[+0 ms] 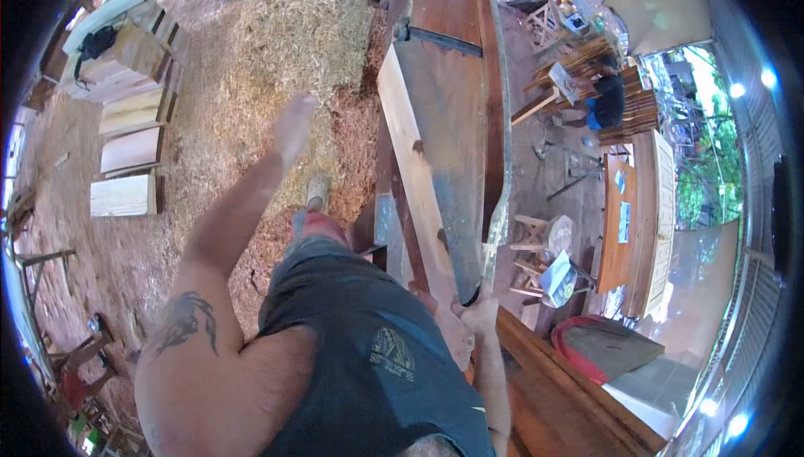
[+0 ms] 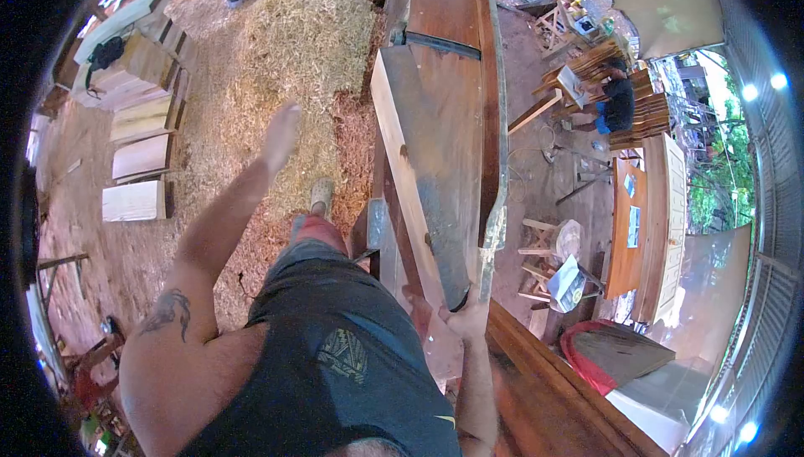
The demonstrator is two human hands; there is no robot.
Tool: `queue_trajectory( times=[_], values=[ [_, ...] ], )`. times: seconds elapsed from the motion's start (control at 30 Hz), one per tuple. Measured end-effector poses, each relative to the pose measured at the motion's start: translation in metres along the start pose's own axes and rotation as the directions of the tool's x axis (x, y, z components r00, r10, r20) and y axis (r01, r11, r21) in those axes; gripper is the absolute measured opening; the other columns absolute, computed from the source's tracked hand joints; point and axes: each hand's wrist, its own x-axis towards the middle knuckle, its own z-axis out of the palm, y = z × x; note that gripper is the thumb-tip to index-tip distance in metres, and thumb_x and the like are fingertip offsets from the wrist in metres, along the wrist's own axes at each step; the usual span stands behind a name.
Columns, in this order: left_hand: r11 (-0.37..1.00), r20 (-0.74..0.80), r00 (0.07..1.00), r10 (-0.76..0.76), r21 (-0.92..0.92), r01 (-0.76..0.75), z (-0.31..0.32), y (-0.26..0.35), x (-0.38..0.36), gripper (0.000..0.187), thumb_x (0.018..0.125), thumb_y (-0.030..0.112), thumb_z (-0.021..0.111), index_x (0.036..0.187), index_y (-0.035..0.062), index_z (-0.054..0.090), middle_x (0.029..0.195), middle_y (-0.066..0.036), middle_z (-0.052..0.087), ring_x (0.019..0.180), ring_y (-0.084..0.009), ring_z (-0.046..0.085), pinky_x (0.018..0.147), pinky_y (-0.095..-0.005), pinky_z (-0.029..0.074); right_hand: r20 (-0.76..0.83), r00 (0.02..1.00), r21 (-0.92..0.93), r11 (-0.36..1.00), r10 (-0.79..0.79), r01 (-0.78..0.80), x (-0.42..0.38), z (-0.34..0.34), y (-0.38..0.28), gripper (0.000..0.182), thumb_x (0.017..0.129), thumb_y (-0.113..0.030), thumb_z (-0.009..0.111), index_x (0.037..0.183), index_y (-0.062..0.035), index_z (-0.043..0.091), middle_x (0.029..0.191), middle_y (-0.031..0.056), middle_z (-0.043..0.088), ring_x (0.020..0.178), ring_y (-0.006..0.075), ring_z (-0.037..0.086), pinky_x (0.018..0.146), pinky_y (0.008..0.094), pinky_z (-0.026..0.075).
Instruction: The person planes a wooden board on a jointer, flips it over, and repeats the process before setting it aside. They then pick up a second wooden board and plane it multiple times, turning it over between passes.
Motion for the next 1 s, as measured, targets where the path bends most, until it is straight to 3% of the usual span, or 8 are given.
queue_trajectory(
  times=[0.07, 0.3, 0.5, 0.7, 0.83, 0.87, 0.93, 1.0],
  values=[
    [0.959, 0.075, 0.968, 0.241, 0.136, -0.250, 0.058, 0.056, -0.024, 0.067, 0.111, 0.041, 0.049, 0.159, -0.0052, 0.044, 0.164, -0.025, 0.047, 0.155, -0.0363, 0.041, 0.130, -0.0398, 0.028, -0.021, 1.000, -0.011, 1.000, -0.001, 0.001, 0.014, 0.017, -0.009, 0.071, 0.069, -0.021, 0.087, 0.132, -0.0032, 0.059, 0.092, 0.0233, 0.077, 0.084, 0.0378, 0.079, 0.074, 0.0454, 0.063],
    [0.993, 0.420, 0.907, -0.036, -0.084, 0.078, 0.200, 0.069, -0.182, 0.086, 0.105, 0.050, 0.052, 0.161, -0.0110, 0.027, 0.161, -0.032, 0.044, 0.151, -0.0439, 0.044, 0.127, -0.0456, 0.030, -0.013, 1.000, 0.067, 0.998, -0.012, 0.013, -0.016, 0.006, -0.003, 0.072, 0.068, -0.018, 0.086, 0.132, -0.0021, 0.058, 0.085, 0.0206, 0.075, 0.078, 0.0327, 0.079, 0.071, 0.0449, 0.061],
    [0.987, 0.252, 0.960, -0.125, -0.067, 0.146, 0.248, 0.077, -0.163, 0.100, 0.104, 0.051, 0.052, 0.164, -0.0168, 0.008, 0.174, -0.039, 0.004, 0.165, -0.0454, 0.004, 0.136, -0.0423, 0.008, 0.048, 0.992, 0.070, 0.990, 0.115, -0.118, -0.016, -0.004, -0.017, 0.078, 0.063, -0.022, 0.087, 0.133, -0.0025, 0.057, 0.097, 0.0255, 0.075, 0.087, 0.0449, 0.076, 0.077, 0.0515, 0.062],
    [0.991, 0.191, 0.981, -0.023, -0.129, 0.048, 0.224, 0.131, -0.101, 0.100, 0.104, 0.048, 0.052, 0.165, -0.0155, 0.005, 0.175, -0.036, 0.004, 0.166, -0.0405, 0.002, 0.136, -0.0397, 0.005, 0.003, 0.998, -0.019, 0.998, 0.064, -0.064, -0.017, 0.001, -0.010, 0.066, 0.068, -0.019, 0.085, 0.125, -0.0038, 0.056, 0.088, 0.0242, 0.073, 0.082, 0.0427, 0.077, 0.069, 0.0484, 0.061],
    [0.975, 0.230, 0.972, -0.053, -0.198, 0.100, 0.222, 0.108, -0.135, 0.087, 0.102, 0.042, 0.056, 0.159, -0.0155, 0.024, 0.165, -0.035, 0.034, 0.157, -0.0419, 0.032, 0.130, -0.0419, 0.025, 0.009, 0.997, 0.008, 0.997, 0.080, -0.080, -0.016, 0.000, -0.013, 0.066, 0.068, -0.020, 0.085, 0.125, -0.0036, 0.056, 0.089, 0.0242, 0.073, 0.082, 0.0424, 0.076, 0.071, 0.0481, 0.061],
    [0.940, 0.321, 0.942, -0.101, -0.280, 0.197, 0.214, 0.107, -0.169, 0.081, 0.101, 0.039, 0.057, 0.156, -0.0142, 0.031, 0.159, -0.035, 0.045, 0.151, -0.0423, 0.043, 0.125, -0.0431, 0.033, 0.025, 0.994, 0.034, 0.994, 0.108, -0.109, -0.016, 0.000, -0.014, 0.067, 0.068, -0.020, 0.085, 0.127, -0.0035, 0.056, 0.090, 0.0241, 0.073, 0.082, 0.0423, 0.076, 0.071, 0.0481, 0.061],
    [0.880, 0.580, 0.665, -0.470, 0.249, 0.404, 0.200, 0.108, -0.229, 0.088, 0.101, 0.045, 0.056, 0.166, -0.0057, 0.024, 0.168, -0.030, 0.038, 0.156, -0.0372, 0.038, 0.124, -0.0432, 0.035, 0.010, 0.994, 0.065, 0.992, 0.108, -0.108, -0.018, -0.003, -0.016, 0.070, 0.068, -0.020, 0.085, 0.130, -0.0033, 0.056, 0.091, 0.0240, 0.073, 0.083, 0.0421, 0.075, 0.073, 0.0478, 0.061],
    [0.853, 0.801, 0.405, -0.442, 0.236, 0.465, 0.224, 0.043, -0.259, 0.091, 0.099, 0.047, 0.059, 0.168, -0.0009, 0.023, 0.173, -0.027, 0.030, 0.159, -0.0380, 0.032, 0.126, -0.0478, 0.030, -0.017, 0.997, 0.064, 0.996, 0.071, -0.070, -0.018, 0.000, -0.013, 0.074, 0.067, -0.019, 0.085, 0.133, -0.0033, 0.056, 0.093, 0.0239, 0.073, 0.085, 0.0418, 0.075, 0.074, 0.0475, 0.060]
  ],
)
